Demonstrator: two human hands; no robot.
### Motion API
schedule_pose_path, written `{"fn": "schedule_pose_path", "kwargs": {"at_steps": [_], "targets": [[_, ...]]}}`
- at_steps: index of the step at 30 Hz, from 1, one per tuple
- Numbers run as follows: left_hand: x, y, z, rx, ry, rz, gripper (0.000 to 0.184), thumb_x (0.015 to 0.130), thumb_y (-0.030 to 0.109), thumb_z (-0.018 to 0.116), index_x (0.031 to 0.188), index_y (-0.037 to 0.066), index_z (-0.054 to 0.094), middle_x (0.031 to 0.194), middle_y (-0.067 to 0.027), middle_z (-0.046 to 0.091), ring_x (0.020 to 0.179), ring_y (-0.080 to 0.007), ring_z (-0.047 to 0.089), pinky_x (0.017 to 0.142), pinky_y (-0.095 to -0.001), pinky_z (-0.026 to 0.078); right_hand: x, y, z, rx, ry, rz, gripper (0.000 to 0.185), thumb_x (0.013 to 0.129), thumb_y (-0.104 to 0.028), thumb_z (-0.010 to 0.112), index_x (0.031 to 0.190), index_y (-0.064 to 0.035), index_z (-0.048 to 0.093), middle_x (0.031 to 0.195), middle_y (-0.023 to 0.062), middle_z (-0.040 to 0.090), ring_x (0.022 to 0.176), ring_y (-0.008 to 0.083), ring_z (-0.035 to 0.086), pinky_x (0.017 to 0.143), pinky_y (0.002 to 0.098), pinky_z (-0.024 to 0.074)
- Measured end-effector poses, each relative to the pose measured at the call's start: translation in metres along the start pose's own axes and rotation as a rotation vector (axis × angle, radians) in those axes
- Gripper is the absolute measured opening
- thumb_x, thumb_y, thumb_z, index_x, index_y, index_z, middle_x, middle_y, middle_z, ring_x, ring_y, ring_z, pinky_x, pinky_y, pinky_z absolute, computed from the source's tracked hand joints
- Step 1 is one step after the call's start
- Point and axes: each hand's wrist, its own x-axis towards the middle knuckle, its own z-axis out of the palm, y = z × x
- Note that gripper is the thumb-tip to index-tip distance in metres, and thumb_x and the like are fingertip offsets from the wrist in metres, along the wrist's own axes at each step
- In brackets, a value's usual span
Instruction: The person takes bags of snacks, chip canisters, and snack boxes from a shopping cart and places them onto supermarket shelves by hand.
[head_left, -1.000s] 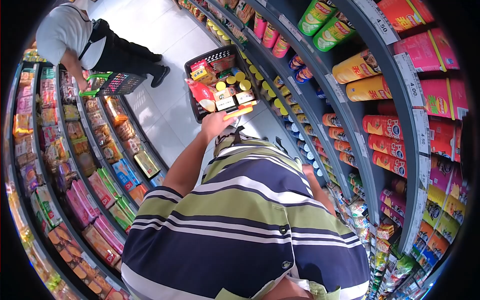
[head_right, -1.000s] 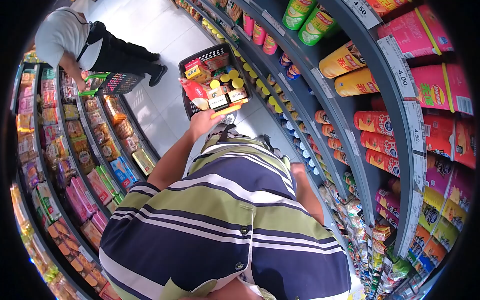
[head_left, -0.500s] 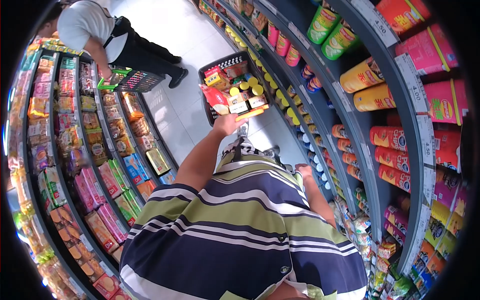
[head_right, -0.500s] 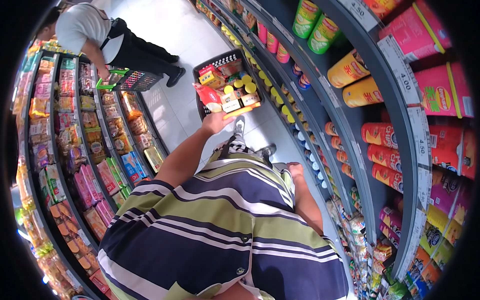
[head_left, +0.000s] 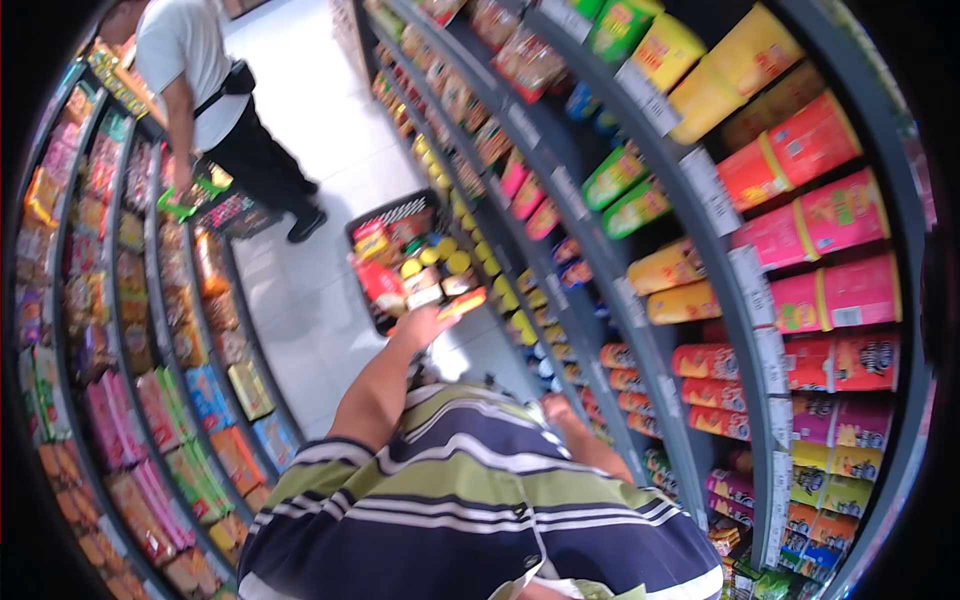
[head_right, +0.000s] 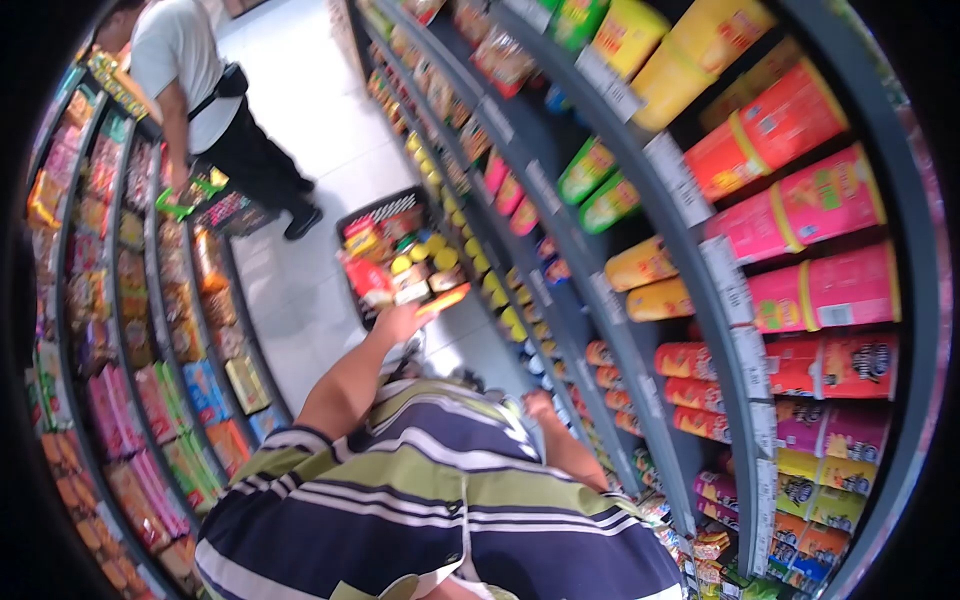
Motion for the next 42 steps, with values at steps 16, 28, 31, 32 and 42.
{"fn": "schedule_pose_path", "kwargs": {"at_steps": [16,28,31,32,42], "targets": [[0.032,0.009,-0.003,0.000,0.184,-0.037,0.071,0.091,0.073,0.056,0.091,0.005,0.077,0.084,-0.0229,0.074,0.084,-0.0417,0.073,0.078,-0.0526,0.058,0.009,-0.277,0.028,-0.027,0.115,0.319,0.033,0.092,-0.029,0.075,0.108,-0.0009,0.074,0.085,0.0077,0.074,0.075,0.0194,0.071,0.064,0.0330,0.0566],[0.045,0.007,-0.011,-0.010,0.182,-0.065,0.072,0.091,0.073,0.056,0.096,0.004,0.077,0.088,-0.0232,0.075,0.089,-0.0413,0.073,0.082,-0.0504,0.057,0.003,-0.250,-0.004,-0.837,-0.148,-0.011,0.031,0.094,-0.031,0.055,0.112,-0.0176,0.076,0.115,0.0140,0.074,0.107,0.0337,0.071,0.091,0.0444,0.0571],[0.049,0.006,-0.008,0.010,0.187,-0.073,0.067,0.090,0.069,0.060,0.098,0.004,0.078,0.090,-0.0228,0.075,0.090,-0.0405,0.073,0.083,-0.0501,0.057,-0.009,-0.258,-0.004,-0.865,-0.134,0.041,0.032,0.096,-0.029,0.052,0.115,-0.0203,0.076,0.119,0.0135,0.073,0.111,0.0334,0.070,0.092,0.0433,0.0565],[0.050,0.006,-0.006,0.005,0.188,-0.073,0.066,0.090,0.068,0.061,0.098,0.004,0.078,0.090,-0.0226,0.075,0.090,-0.0404,0.073,0.083,-0.0501,0.057,-0.016,-0.268,-0.005,-0.879,-0.133,0.055,0.032,0.096,-0.029,0.053,0.115,-0.0202,0.076,0.120,0.0139,0.073,0.112,0.0335,0.069,0.092,0.0428,0.0560],[0.058,0.001,0.003,0.070,0.134,-0.123,0.037,0.088,0.040,0.065,0.106,0.010,0.075,0.100,-0.0184,0.076,0.097,-0.0378,0.074,0.088,-0.0504,0.058,0.013,-0.195,0.007,-0.288,0.013,0.252,0.058,0.072,-0.055,0.080,0.112,-0.0139,0.080,0.114,0.0150,0.076,0.106,0.0307,0.071,0.096,0.0408,0.0528]]}}
